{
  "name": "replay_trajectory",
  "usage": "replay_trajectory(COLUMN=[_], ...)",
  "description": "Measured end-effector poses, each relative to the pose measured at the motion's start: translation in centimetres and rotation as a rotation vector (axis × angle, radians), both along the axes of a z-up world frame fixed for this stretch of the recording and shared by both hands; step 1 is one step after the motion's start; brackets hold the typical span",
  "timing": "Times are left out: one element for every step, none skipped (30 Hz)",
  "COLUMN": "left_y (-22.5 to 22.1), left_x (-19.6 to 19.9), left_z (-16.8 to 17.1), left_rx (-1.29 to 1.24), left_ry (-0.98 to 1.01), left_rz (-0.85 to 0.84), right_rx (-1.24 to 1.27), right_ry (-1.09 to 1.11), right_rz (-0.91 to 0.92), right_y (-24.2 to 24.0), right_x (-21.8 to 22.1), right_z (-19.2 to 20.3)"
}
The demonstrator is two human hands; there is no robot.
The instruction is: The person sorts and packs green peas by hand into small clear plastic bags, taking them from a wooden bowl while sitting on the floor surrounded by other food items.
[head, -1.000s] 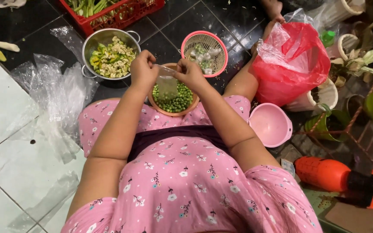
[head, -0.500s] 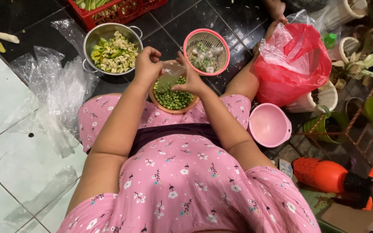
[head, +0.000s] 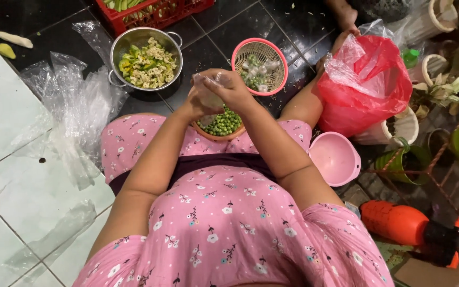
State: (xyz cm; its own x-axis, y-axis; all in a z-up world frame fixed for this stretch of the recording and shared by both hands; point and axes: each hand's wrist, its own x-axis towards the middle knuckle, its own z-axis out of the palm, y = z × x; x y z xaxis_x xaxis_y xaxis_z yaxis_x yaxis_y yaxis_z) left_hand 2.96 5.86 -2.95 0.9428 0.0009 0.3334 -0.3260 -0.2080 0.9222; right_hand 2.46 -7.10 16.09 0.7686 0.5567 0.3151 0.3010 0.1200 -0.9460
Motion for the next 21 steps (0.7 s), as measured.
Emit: replay_trajectory(left_y=[-0.1, -0.4, -0.7, -0.7, -0.7, -0.6, -0.7, -0.7, -0.6, -0.5, -0.4, -0.3, -0.7, -0.9, -1.2, -1.7, -2.1, -2.5, -2.1, -1.9, -1.6], left_x=[-1.4, -2.7, -4.1, -3.6, -3.1, -2.7, -2.5, -2.2, -1.9, -2.3, -2.6, -2.9, -3.0, -3.2, -3.3, -3.0, -2.8, -2.8, -3.3, -3.8, -4.3], left_z=[0.9, 1.7, 2.6, 2.4, 2.2, 2.0, 1.5, 0.9, 0.4, 0.8, 1.2, 1.7, 1.8, 2.0, 2.1, 1.2, 0.2, -0.9, 0.2, 1.4, 2.5], left_rx=[0.0, 0.031, 0.063, 0.062, -0.178, -0.419, -0.42, -0.444, -0.467, -0.467, -0.472, -0.475, -0.473, -0.468, -0.462, -0.459, -0.387, -0.317, -0.314, -0.277, -0.241], left_ry=[-0.004, 0.207, 0.418, 0.416, 0.403, 0.387, 0.386, 0.396, 0.406, 0.403, 0.434, 0.464, 0.46, 0.489, 0.517, 0.513, 0.48, 0.451, 0.452, 0.488, 0.523], left_rz=[0.004, -0.089, -0.179, -0.181, -0.31, -0.436, -0.436, -0.485, -0.535, -0.535, -0.547, -0.559, -0.561, -0.61, -0.659, -0.656, -0.73, -0.801, -0.797, -0.793, -0.788], right_rx=[0.0, 0.028, 0.057, 0.056, 0.146, 0.236, 0.235, 0.247, 0.259, 0.258, 0.125, -0.009, -0.01, 0.011, 0.03, 0.032, 0.103, 0.175, 0.178, 0.244, 0.309], right_ry=[-0.004, -0.079, -0.154, -0.157, -0.188, -0.217, -0.217, -0.251, -0.285, -0.288, -0.217, -0.147, -0.152, 0.012, 0.178, 0.173, 0.192, 0.215, 0.215, 0.264, 0.314], right_rz=[0.004, -0.03, -0.064, -0.065, -0.135, -0.204, -0.204, -0.125, -0.045, -0.045, 0.126, 0.294, 0.293, 0.401, 0.507, 0.51, 0.412, 0.314, 0.318, 0.275, 0.232], right_y=[-0.2, -0.4, -0.8, -1.9, -3.1, -4.2, -5.4, -6.5, -7.7, -7.9, -8.2, -8.5, -7.5, -6.4, -5.3, -5.2, -5.0, -4.7, -4.7, -4.7, -4.7], right_x=[0.2, 0.3, 0.4, 1.3, 2.2, 3.0, 3.7, 4.3, 5.0, 5.4, 5.8, 6.3, 4.8, 3.3, 1.9, 1.7, 1.5, 1.2, 1.0, 0.9, 0.7], right_z=[0.4, 0.9, 1.3, 2.2, 3.0, 3.8, 4.0, 4.3, 4.5, 2.5, 0.5, -1.4, -1.4, -1.5, -1.5, -2.7, -3.9, -5.3, -5.1, -4.8, -4.6])
